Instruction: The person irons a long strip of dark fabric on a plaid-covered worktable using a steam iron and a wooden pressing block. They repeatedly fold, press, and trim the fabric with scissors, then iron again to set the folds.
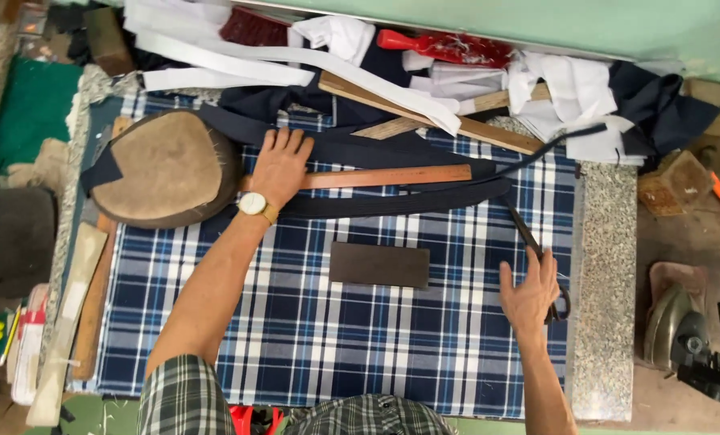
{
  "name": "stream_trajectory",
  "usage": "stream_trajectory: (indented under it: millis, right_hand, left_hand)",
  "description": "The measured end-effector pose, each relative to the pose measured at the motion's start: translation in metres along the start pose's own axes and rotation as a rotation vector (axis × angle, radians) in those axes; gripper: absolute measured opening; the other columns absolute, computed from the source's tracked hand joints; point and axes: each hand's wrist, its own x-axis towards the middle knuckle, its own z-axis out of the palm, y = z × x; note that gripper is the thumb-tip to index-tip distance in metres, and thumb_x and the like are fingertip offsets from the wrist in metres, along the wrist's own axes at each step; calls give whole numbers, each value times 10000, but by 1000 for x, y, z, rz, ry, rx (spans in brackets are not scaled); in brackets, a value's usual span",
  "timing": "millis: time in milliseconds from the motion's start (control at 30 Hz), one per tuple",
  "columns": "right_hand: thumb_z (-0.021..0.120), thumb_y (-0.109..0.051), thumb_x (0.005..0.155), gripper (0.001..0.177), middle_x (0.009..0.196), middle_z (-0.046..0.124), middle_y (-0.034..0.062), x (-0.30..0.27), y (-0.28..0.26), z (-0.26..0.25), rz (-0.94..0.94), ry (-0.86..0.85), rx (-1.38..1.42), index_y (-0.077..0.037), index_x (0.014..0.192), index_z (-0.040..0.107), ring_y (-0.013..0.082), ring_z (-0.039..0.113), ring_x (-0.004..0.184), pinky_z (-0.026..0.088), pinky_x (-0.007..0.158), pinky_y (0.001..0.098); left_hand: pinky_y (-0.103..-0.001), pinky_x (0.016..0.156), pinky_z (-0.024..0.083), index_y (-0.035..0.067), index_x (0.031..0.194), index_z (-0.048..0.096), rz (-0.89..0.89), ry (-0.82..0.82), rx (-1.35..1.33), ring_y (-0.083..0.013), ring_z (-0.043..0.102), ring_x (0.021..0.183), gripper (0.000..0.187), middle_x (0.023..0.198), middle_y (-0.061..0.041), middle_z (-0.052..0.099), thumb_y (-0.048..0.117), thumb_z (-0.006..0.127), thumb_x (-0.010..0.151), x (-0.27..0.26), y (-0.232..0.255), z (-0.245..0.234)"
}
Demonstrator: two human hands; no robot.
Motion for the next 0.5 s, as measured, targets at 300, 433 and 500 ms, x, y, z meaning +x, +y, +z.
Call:
stream_trajectory:
  millis: [300, 433, 500]
  right_hand:
    - [399, -584, 1061, 696, 1707, 185, 190, -31, 76, 23, 162, -175, -193, -138, 1595, 374, 383, 121, 1568, 120, 1229, 561]
    - [334, -640, 1063, 730, 1711, 165, 172, -8, 74, 33, 236, -179, -224, -159, 1613, 332, 358, 112, 1571, 133, 1207, 548]
    - [359, -701, 1032, 787, 1721, 143, 149, 4, 74, 36, 259, -166, -246, -164, 1607, 372, 383, 61, 1570, 115, 1168, 575]
  left_hand:
    - [-417, 908, 466, 199, 1062, 740, 84, -120, 0, -235, 694, 916, 161, 901, -34, 755, 225, 631, 946, 12, -14, -11]
    - [-506, 732, 541, 143, 999, 714, -74, -360, -299, -396, 722, 798, 234, 824, -134, 749, 312, 555, 973, 15, 58, -163]
    - [-511, 715, 562, 111, 1062, 747, -67, -372, -516, -448, 727, 795, 234, 816, -194, 759, 223, 595, 924, 12, 93, -232]
